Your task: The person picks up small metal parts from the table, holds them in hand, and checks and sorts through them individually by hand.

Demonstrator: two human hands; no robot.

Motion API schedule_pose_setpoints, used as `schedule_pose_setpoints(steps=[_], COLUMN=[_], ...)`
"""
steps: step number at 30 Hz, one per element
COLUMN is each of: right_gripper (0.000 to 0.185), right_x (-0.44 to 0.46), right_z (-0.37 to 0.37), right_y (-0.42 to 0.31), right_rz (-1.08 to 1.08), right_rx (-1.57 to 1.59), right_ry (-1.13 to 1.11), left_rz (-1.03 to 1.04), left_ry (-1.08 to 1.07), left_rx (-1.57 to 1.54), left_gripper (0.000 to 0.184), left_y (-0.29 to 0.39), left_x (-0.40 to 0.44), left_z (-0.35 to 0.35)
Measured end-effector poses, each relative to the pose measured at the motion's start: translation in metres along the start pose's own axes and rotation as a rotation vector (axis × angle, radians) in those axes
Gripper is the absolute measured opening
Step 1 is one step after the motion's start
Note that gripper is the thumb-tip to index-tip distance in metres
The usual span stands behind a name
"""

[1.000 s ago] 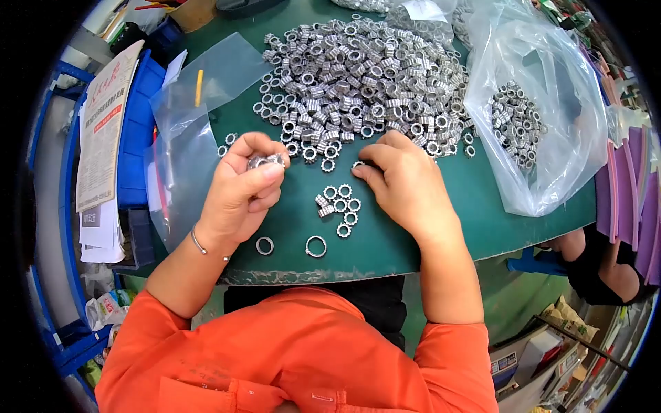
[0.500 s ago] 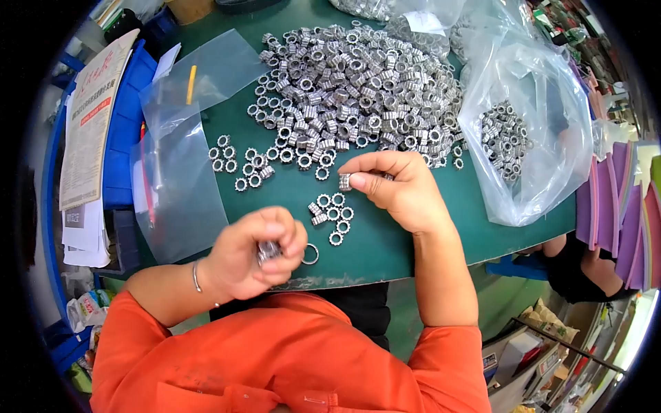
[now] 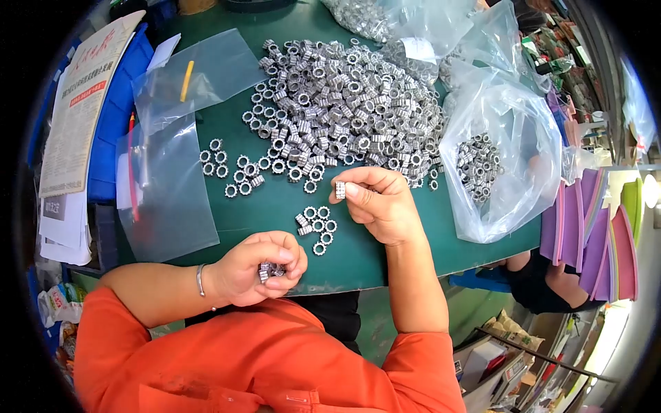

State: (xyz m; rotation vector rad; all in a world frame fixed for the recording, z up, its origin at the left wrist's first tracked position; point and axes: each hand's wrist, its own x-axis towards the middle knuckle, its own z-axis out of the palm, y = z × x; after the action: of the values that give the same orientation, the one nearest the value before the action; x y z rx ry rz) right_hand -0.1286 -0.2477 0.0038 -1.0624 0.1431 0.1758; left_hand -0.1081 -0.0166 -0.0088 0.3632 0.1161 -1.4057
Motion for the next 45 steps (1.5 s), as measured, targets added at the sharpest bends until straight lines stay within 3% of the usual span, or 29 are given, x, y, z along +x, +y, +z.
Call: schedule_pose_setpoints(steps=[14,26,32,45], right_gripper=[0.014,0.017,0.015,0.016], right_x=[0.003,0.004,0.006,0.006], right_z=[0.002,0.008,0.013,0.01], right_y=[0.0,0.006,0.002,0.002], right_rz=[0.061,-0.065,-0.021,0.091], right_rx=[0.016,-0.222,-0.014,-0.076], right_ry=[0.027,0.1,0.082,0.061], left_rz=[-0.007,0.005,-0.002,-0.012], left_ry=[0.002,0.025,0.052,0.033], left_rx=[0.016,-0.008,0.003,0.029], left_gripper=[0.01,0.01,0.01,0.01], left_y=[0.001,0.001,0.001,0.001], left_x=[-0.001,-0.001,-0.001,-0.002], left_z=[0.0,0.003,0.004,0.002])
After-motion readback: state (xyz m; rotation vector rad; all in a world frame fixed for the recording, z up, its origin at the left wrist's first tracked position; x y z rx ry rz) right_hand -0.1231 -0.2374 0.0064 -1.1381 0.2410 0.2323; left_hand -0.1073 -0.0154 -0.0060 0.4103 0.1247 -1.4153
